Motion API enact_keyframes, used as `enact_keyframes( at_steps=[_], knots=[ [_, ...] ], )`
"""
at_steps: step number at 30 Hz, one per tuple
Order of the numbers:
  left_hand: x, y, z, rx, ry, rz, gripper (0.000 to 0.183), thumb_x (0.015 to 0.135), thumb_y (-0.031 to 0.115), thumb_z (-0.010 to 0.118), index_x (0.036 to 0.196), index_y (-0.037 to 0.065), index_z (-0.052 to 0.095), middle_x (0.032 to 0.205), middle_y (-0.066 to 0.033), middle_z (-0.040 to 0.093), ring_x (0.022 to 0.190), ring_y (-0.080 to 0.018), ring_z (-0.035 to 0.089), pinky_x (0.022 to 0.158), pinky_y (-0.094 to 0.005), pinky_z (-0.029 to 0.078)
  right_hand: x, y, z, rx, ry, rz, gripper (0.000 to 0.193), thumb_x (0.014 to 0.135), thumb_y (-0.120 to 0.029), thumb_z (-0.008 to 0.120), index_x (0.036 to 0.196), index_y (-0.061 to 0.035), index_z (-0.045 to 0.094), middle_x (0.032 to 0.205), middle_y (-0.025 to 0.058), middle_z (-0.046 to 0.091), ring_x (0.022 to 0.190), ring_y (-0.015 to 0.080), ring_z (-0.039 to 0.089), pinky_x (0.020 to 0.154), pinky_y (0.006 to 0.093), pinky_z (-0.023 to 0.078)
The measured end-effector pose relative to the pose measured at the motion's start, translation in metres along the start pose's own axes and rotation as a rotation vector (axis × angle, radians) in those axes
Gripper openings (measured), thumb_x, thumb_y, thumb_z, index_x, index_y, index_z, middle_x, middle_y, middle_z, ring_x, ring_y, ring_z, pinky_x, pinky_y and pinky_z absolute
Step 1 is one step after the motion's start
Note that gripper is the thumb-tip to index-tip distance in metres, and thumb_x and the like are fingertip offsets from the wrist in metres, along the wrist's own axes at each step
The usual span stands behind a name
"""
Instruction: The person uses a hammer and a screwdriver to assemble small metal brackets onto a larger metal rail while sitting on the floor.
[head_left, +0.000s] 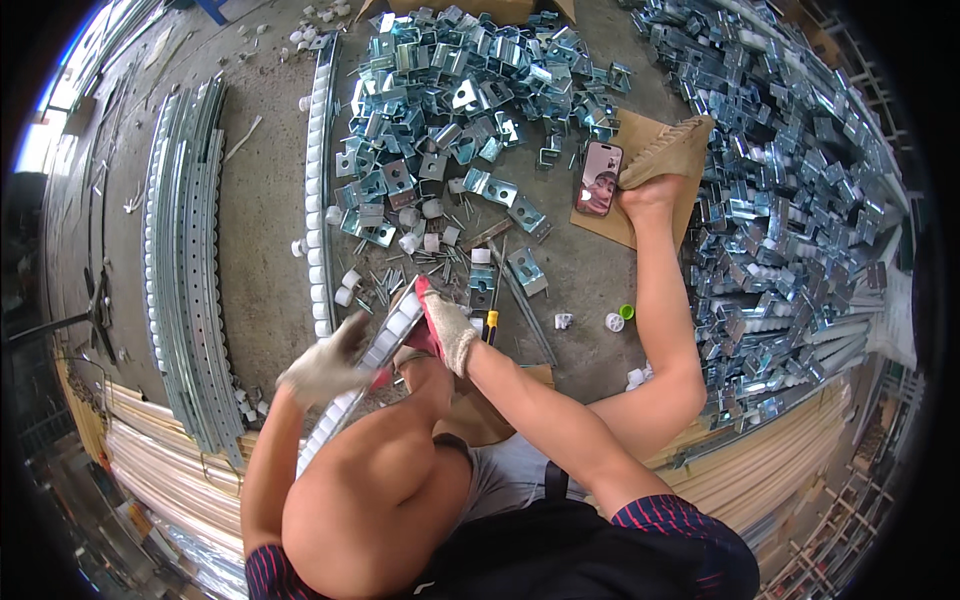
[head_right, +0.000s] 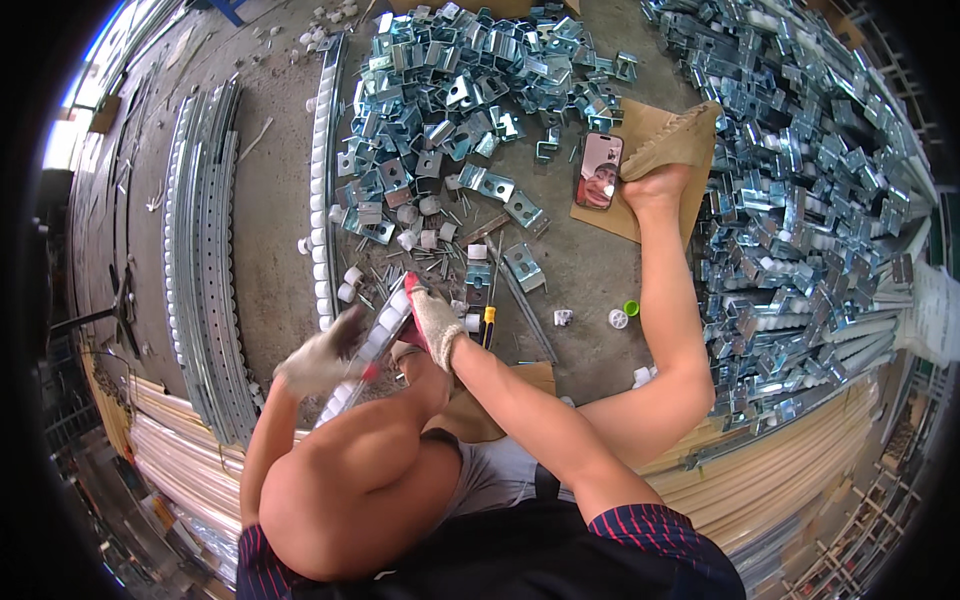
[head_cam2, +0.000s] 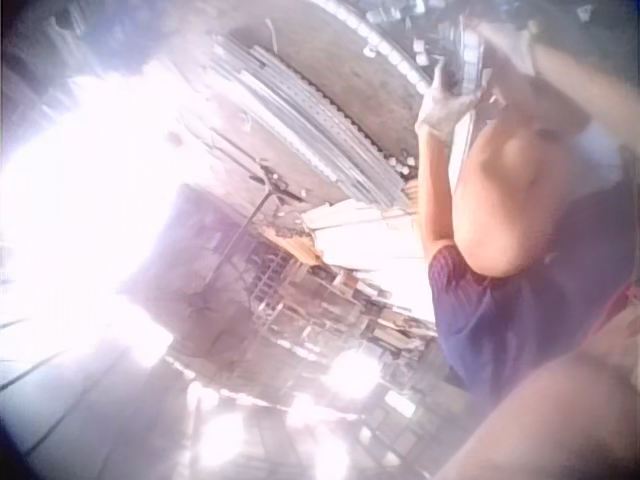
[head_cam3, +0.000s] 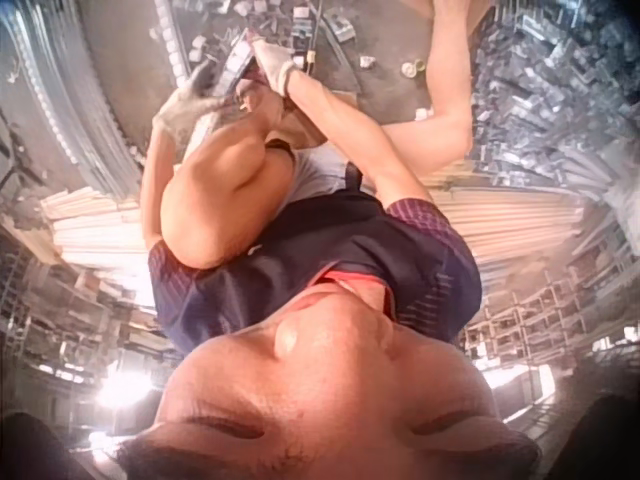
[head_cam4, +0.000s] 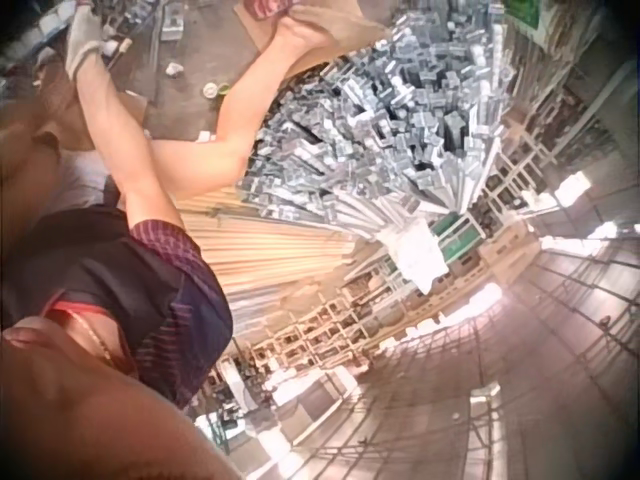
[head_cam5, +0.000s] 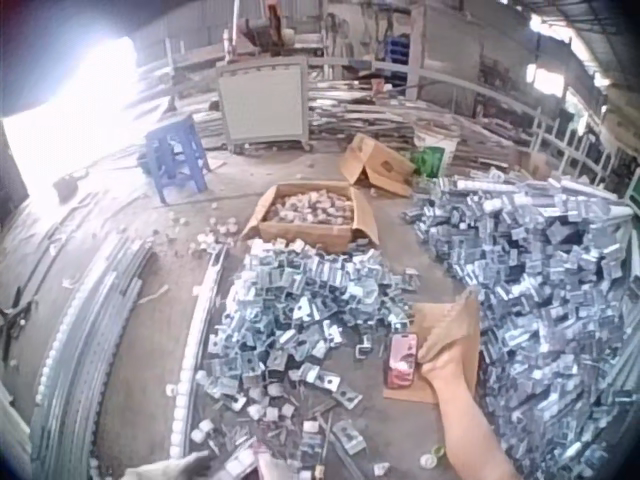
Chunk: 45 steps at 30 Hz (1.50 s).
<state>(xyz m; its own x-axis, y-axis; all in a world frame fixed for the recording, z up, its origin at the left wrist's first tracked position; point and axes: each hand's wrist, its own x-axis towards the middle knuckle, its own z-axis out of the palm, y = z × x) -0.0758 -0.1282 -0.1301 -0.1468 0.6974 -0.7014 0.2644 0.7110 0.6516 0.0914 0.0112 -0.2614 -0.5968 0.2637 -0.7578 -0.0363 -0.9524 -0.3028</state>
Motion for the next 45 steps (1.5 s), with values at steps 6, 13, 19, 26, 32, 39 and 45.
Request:
enact_keyframes(
  at_steps=[6, 13, 19, 26, 32, 39, 45],
  knots=[
    [0.091, 0.021, 0.054, -0.178, -0.019, 0.068, 0.097, 0.076, 0.041, 0.091, 0.157, 0.009, 0.048, 0.134, -0.0226, 0.071, 0.126, -0.0328, 0.069, 0.104, -0.0397, 0.056, -0.017, -0.024, -0.035, -0.282, -0.109, 0.025, 0.053, 0.108, -0.053, 0.059, 0.129, -0.0054, 0.067, 0.104, 0.0047, 0.072, 0.082, 0.0171, 0.069, 0.068, 0.0327, 0.060],
    [0.078, 0.043, 0.075, 0.279, 0.221, 0.094, 0.065, 0.080, 0.045, 0.079, 0.131, 0.006, 0.067, 0.100, -0.0273, 0.076, 0.097, -0.0457, 0.074, 0.088, -0.0512, 0.060, -0.048, -0.114, -0.123, -0.215, 0.447, -0.412, 0.028, 0.105, -0.035, 0.067, 0.104, -0.0068, 0.066, 0.083, 0.0037, 0.066, 0.063, 0.0147, 0.066, 0.051, 0.0288, 0.052],
    [0.084, 0.067, 0.048, 0.305, 0.289, 0.021, 0.052, 0.079, 0.039, 0.074, 0.120, 0.006, 0.076, 0.095, -0.0273, 0.076, 0.096, -0.0442, 0.075, 0.088, -0.0484, 0.060, 0.006, -0.179, -0.155, -0.966, 0.860, -0.451, 0.055, 0.090, -0.055, 0.079, 0.104, -0.0028, 0.071, 0.096, 0.0128, 0.073, 0.075, 0.0227, 0.072, 0.066, 0.0371, 0.056],
    [0.090, 0.061, 0.054, 0.390, 0.185, -0.011, 0.056, 0.076, 0.040, 0.076, 0.120, 0.005, 0.074, 0.089, -0.0258, 0.076, 0.088, -0.0430, 0.075, 0.083, -0.0479, 0.060, 0.015, -0.188, -0.114, -1.108, 0.972, -0.391, 0.068, 0.076, -0.058, 0.086, 0.113, -0.0022, 0.073, 0.113, 0.0233, 0.077, 0.109, 0.0380, 0.074, 0.095, 0.0444, 0.056],
    [0.086, 0.053, 0.063, 0.428, 0.124, 0.026, 0.059, 0.074, 0.043, 0.074, 0.121, 0.007, 0.073, 0.098, -0.0254, 0.076, 0.094, -0.0439, 0.074, 0.089, -0.0499, 0.060, 0.020, -0.181, -0.126, -1.040, 1.022, -0.470, 0.056, 0.076, -0.050, 0.087, 0.105, -0.0034, 0.075, 0.105, 0.0226, 0.078, 0.104, 0.0378, 0.076, 0.092, 0.0449, 0.056],
    [0.071, 0.040, 0.072, 0.374, 0.108, 0.096, 0.061, 0.077, 0.049, 0.079, 0.124, 0.012, 0.070, 0.100, -0.0232, 0.076, 0.096, -0.0436, 0.073, 0.090, -0.0497, 0.059, -0.021, -0.161, -0.129, -0.550, 0.531, -0.505, 0.019, 0.102, -0.023, 0.070, 0.093, -0.0057, 0.072, 0.079, -0.0030, 0.066, 0.069, 0.0056, 0.056, 0.060, 0.0250, 0.043],
    [0.073, 0.033, 0.071, 0.280, 0.049, 0.175, 0.067, 0.075, 0.052, 0.084, 0.126, 0.012, 0.068, 0.107, -0.0244, 0.074, 0.104, -0.0430, 0.072, 0.092, -0.0497, 0.057, -0.111, -0.144, -0.101, -0.519, 0.122, -0.256, 0.013, 0.095, -0.007, 0.075, 0.104, -0.0056, 0.066, 0.087, -0.0037, 0.061, 0.073, 0.0052, 0.054, 0.062, 0.0247, 0.045]
  ],
)
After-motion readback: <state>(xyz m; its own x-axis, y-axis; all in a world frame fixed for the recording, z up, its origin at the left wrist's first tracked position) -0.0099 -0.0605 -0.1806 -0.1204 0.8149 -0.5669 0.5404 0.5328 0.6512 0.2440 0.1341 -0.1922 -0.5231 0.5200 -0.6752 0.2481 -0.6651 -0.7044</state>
